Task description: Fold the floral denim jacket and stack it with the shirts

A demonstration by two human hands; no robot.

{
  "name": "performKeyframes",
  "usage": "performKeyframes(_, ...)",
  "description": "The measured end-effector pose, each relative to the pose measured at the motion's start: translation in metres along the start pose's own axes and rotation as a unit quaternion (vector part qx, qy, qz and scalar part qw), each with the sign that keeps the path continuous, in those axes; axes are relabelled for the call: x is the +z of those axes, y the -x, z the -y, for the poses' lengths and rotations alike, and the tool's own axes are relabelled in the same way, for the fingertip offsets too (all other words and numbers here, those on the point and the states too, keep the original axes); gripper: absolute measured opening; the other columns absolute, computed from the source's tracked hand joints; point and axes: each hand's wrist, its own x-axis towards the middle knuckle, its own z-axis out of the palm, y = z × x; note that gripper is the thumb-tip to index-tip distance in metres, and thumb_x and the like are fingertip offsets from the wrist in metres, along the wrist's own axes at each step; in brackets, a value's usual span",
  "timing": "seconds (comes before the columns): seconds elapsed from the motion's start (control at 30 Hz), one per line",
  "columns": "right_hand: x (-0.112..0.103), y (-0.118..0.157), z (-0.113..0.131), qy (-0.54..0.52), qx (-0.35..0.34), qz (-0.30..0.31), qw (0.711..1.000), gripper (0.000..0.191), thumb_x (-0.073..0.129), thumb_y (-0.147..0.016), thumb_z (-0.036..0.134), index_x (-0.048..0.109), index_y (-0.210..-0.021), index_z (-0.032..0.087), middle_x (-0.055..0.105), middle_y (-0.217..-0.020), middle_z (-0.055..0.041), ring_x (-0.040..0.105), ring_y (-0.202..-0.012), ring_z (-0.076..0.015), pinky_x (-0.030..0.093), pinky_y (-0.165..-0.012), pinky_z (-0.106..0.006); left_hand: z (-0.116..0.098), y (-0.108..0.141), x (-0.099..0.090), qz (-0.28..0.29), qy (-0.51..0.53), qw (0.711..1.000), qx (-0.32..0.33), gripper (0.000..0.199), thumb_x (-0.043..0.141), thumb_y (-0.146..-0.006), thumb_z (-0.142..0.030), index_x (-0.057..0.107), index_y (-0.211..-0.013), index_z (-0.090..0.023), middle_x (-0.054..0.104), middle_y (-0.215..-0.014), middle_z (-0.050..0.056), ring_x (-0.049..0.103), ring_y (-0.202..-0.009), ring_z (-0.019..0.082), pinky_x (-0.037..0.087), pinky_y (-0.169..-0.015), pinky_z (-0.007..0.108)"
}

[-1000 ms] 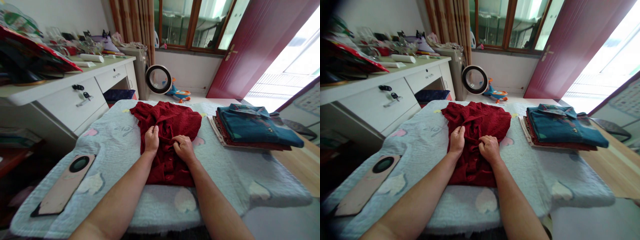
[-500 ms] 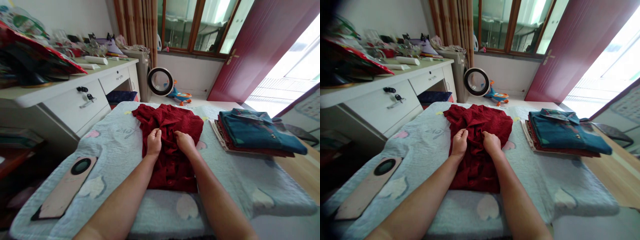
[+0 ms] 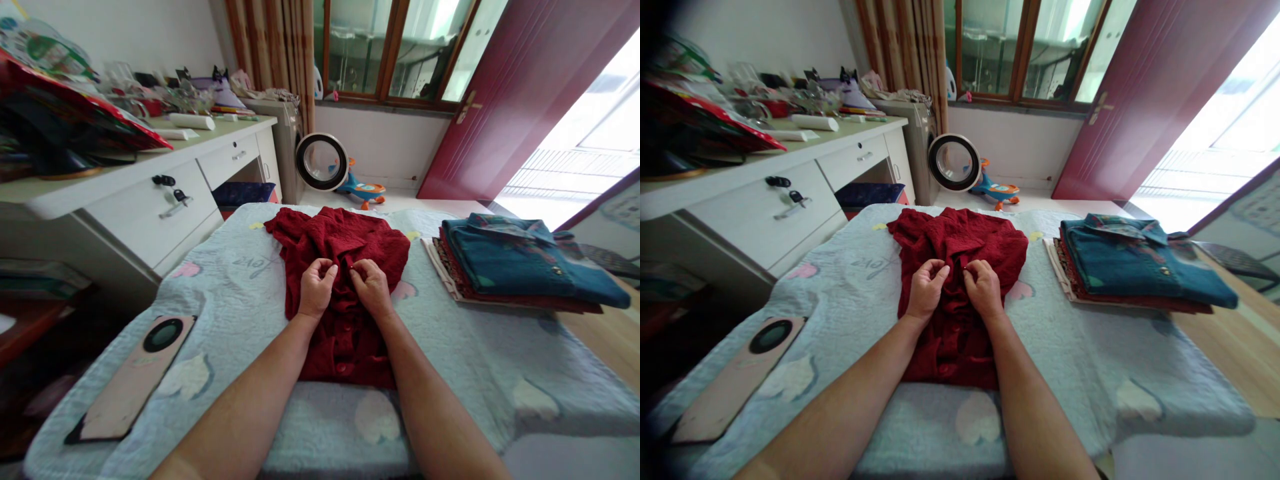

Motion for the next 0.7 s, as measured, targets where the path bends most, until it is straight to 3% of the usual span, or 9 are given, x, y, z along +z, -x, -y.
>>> performKeyframes(0.1,-0.001,0.000,0.006,-0.017,-0.007,-0.023,1.000,0.009,0.051,-0.085,0.022,0.060,-0.082,0.021,0.060,-0.084,-0.0033,0.056,-0.078,-0.0169,0.044,-0.075,-0.028,0.000,0.000,-0.001,0.035,-0.005,0.999,-0.010,0.020,0.062,-0.081,-0.036,0.060,-0.078,-0.017,0.053,-0.064,-0.005,0.045,-0.057,0.009,0.039,-0.056,0.021)
performKeyframes(0.2,0.000,0.002,0.007,0.007,-0.015,0.011,1.000,0.008,0.051,-0.084,0.020,0.059,-0.080,0.021,0.058,-0.082,-0.0026,0.054,-0.077,-0.0164,0.043,-0.074,-0.027,-0.001,0.002,-0.002,0.055,-0.008,0.998,-0.003,0.022,0.061,-0.083,-0.038,0.059,-0.074,-0.017,0.050,-0.061,-0.005,0.044,-0.056,0.009,0.038,-0.056,0.021)
performKeyframes(0.3,0.003,0.003,0.005,0.045,-0.023,0.056,0.997,0.014,0.048,-0.083,0.020,0.053,-0.070,0.022,0.052,-0.075,-0.0012,0.049,-0.070,-0.0153,0.039,-0.067,-0.026,-0.004,0.005,-0.001,0.071,-0.035,0.995,0.052,0.018,0.061,-0.084,-0.033,0.060,-0.076,-0.017,0.057,-0.069,-0.002,0.050,-0.064,0.011,0.043,-0.064,0.022)
performKeyframes(0.4,0.005,0.004,0.001,0.050,-0.020,0.062,0.997,0.015,0.046,-0.081,0.019,0.047,-0.066,0.022,0.049,-0.071,-0.0003,0.045,-0.066,-0.0148,0.036,-0.063,-0.025,-0.006,0.008,0.002,0.089,-0.103,0.982,0.131,0.008,0.060,-0.084,-0.024,0.063,-0.082,-0.017,0.062,-0.082,0.002,0.057,-0.078,0.014,0.045,-0.077,0.025)
performKeyframes(0.5,0.003,0.003,0.000,0.013,-0.005,0.063,0.998,0.012,0.048,-0.076,0.019,0.046,-0.065,0.022,0.049,-0.068,0.0006,0.045,-0.065,-0.0143,0.036,-0.063,-0.025,-0.004,0.010,0.005,0.085,-0.155,0.971,0.164,0.005,0.058,-0.084,-0.018,0.063,-0.085,-0.018,0.062,-0.086,0.003,0.058,-0.083,0.016,0.045,-0.081,0.027)
performKeyframes(0.7,-0.006,-0.001,0.004,-0.096,0.054,0.098,0.989,0.008,0.051,-0.074,0.025,0.051,-0.068,0.021,0.051,-0.064,0.0032,0.046,-0.062,-0.0128,0.038,-0.062,-0.024,0.002,0.007,0.004,0.042,-0.194,0.966,0.166,0.007,0.056,-0.085,-0.016,0.062,-0.087,-0.019,0.062,-0.088,0.004,0.059,-0.085,0.017,0.047,-0.081,0.028)
